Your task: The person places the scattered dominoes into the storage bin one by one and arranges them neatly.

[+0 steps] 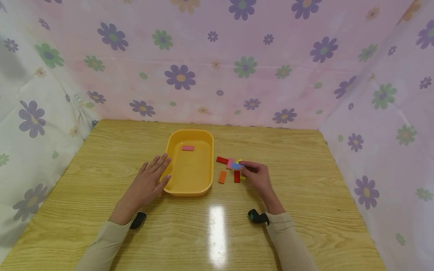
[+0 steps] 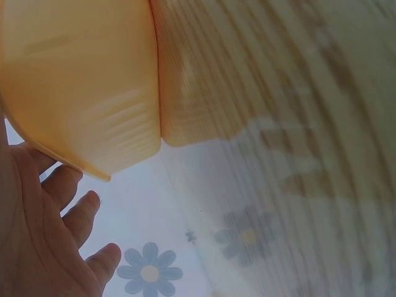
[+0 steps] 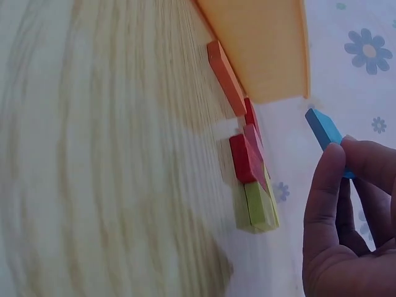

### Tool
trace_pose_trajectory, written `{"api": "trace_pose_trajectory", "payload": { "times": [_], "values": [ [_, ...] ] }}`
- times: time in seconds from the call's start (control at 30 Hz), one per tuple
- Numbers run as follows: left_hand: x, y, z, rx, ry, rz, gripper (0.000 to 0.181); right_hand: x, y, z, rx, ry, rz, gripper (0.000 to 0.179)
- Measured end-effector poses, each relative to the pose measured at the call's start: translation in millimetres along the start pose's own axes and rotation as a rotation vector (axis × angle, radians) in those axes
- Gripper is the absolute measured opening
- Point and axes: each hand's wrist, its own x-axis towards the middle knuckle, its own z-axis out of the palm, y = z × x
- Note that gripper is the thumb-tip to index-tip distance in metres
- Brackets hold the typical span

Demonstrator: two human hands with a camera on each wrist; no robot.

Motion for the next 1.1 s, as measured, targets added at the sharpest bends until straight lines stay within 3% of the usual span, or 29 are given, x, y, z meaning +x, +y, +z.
{"api": "trace_pose_trajectory", "payload": {
  "times": [0.53,0.9,1.1],
  "values": [
    [-0.7,-1.6,0.1,-0.005,0.006,0.0,0.062,-1.8,-14.5,25.8,0.003,-0.012,0.014,0.044],
    [-0.8,0.0,-0.1,-0.013,-0.004,-0.005,0.062,6.2,-28.3,53.1,0.078,-0.049,-0.048,0.044],
    [-0.6,-0.6,0.5,-0.015,0.003,0.0,0.062,13.5,-38.2,71.0,0.068,-0.067,-0.057,0.04]
  ]
}}
